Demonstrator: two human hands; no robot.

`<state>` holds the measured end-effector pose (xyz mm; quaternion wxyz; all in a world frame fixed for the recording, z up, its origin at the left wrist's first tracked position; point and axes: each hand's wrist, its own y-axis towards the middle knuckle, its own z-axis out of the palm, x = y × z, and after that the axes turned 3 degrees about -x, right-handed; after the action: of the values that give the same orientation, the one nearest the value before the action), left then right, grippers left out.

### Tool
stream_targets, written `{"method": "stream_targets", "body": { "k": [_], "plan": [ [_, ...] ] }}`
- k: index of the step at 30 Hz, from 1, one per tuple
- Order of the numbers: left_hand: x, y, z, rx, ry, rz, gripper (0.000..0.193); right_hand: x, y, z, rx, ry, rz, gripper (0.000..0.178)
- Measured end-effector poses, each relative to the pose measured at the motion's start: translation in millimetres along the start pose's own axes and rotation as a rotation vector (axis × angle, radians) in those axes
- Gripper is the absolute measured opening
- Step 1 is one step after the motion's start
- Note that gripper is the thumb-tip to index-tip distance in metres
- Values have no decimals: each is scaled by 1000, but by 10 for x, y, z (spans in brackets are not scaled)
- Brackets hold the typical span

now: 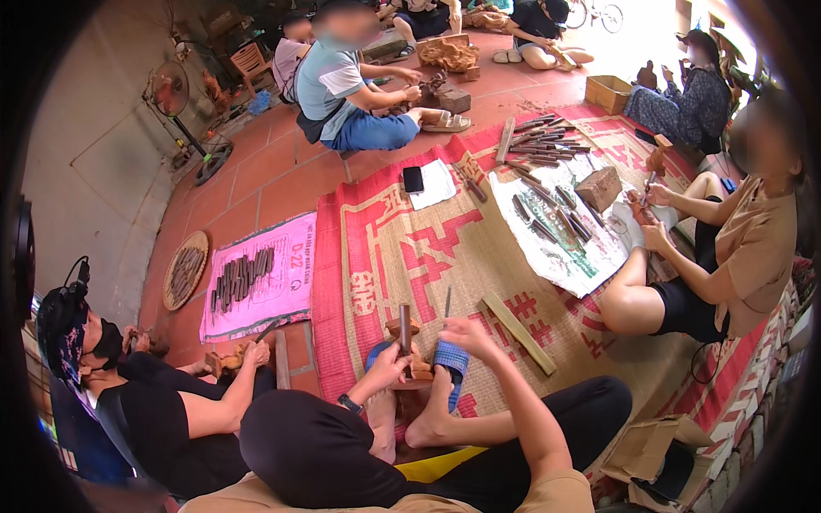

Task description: The person sits on a mat and carves a small wooden object using a chisel and a wooden mallet. They hold the wood between their feet and repeatedly strike the chisel to shape the piece.

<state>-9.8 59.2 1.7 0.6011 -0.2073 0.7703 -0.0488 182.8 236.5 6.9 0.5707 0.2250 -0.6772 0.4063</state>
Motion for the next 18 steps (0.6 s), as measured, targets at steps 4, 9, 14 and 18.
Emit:
{"method": "stream_targets", "body": {
  "k": [4,9,14,18],
  "plan": [
    [-10,-10,92,34,290,153,31,115,-10,556,107,224,-121,34],
    [16,-4,78,77,158,137,21,-24,40,527,16,192,-56,30],
    [-188,-63,106,112,-39,9,15,220,-44,417,-120,414,92,38],
    [-158,-68,97,67,-107,28,17,286,-85,462,-141,491,114,37]
  ]
}}
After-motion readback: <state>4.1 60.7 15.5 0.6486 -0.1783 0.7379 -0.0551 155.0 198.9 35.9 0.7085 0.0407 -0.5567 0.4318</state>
